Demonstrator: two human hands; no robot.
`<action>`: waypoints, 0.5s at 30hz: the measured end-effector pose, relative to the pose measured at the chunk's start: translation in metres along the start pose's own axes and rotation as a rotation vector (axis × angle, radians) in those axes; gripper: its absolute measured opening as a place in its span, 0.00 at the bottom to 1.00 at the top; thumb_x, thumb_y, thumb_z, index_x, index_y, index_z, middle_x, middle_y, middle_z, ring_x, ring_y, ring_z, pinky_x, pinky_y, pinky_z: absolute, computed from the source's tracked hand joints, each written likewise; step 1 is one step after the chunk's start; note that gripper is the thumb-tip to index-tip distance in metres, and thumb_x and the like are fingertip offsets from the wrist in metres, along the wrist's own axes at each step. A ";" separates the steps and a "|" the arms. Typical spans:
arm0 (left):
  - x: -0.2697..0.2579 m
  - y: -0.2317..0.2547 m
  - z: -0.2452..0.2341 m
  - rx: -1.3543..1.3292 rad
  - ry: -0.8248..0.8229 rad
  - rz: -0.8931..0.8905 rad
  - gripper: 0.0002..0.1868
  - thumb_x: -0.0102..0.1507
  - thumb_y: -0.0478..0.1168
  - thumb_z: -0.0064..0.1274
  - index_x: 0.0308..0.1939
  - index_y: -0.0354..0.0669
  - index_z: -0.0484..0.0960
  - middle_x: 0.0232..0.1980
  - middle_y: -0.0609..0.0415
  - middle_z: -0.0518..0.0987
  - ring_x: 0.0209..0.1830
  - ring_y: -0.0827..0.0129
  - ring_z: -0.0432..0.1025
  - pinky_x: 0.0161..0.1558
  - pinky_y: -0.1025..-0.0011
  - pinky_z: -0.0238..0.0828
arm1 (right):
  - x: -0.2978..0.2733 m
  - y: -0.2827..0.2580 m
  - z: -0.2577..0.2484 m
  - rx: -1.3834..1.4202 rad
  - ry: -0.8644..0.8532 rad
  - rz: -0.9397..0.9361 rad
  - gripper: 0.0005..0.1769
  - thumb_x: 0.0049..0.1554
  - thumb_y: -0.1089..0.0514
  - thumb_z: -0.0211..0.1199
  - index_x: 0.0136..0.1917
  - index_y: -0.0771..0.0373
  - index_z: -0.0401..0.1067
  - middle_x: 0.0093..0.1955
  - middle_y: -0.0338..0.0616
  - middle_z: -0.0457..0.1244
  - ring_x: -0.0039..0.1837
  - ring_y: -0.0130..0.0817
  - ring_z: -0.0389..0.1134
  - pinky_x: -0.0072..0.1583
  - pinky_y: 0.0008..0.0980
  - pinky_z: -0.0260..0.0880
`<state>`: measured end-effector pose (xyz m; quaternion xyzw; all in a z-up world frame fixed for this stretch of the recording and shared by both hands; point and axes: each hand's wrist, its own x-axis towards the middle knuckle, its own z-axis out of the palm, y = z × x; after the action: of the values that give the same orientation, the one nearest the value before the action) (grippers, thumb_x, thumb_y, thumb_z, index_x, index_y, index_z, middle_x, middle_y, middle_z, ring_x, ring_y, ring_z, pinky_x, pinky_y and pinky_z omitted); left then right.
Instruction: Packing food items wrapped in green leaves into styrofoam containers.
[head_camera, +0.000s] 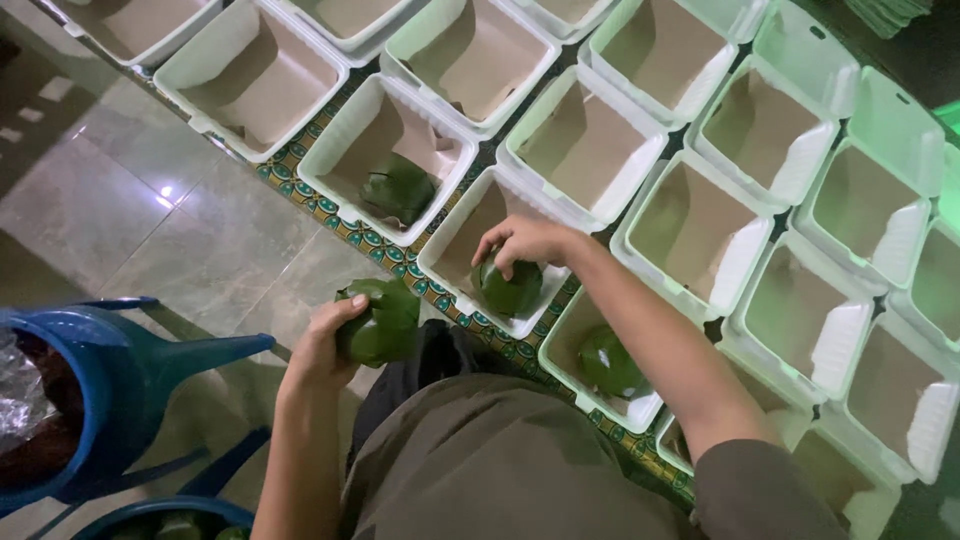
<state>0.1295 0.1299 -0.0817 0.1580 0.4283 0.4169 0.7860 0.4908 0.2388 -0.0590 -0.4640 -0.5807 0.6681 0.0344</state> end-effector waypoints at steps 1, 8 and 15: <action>-0.004 0.004 0.007 -0.001 0.003 0.002 0.25 0.61 0.48 0.59 0.48 0.26 0.80 0.40 0.39 0.82 0.35 0.55 0.77 0.38 0.59 0.78 | 0.002 -0.002 0.003 -0.002 -0.003 -0.001 0.30 0.37 0.65 0.63 0.55 0.62 0.82 0.51 0.45 0.68 0.52 0.33 0.68 0.56 0.33 0.69; -0.014 0.012 0.021 0.013 -0.022 0.025 0.25 0.62 0.49 0.58 0.51 0.27 0.78 0.44 0.43 0.81 0.41 0.60 0.77 0.44 0.62 0.78 | -0.008 -0.006 0.028 -0.475 0.089 0.041 0.32 0.45 0.59 0.61 0.65 0.50 0.78 0.67 0.53 0.59 0.68 0.45 0.58 0.66 0.42 0.62; -0.023 0.023 0.065 -0.027 -0.089 0.061 0.27 0.61 0.45 0.59 0.59 0.33 0.74 0.51 0.44 0.80 0.48 0.60 0.76 0.50 0.61 0.78 | -0.030 -0.004 0.048 -0.502 0.414 -0.337 0.30 0.53 0.55 0.62 0.70 0.55 0.71 0.69 0.55 0.63 0.70 0.52 0.63 0.71 0.45 0.63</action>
<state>0.1633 0.1331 -0.0170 0.1788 0.3821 0.4389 0.7933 0.4739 0.1870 -0.0430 -0.4814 -0.7756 0.3814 0.1457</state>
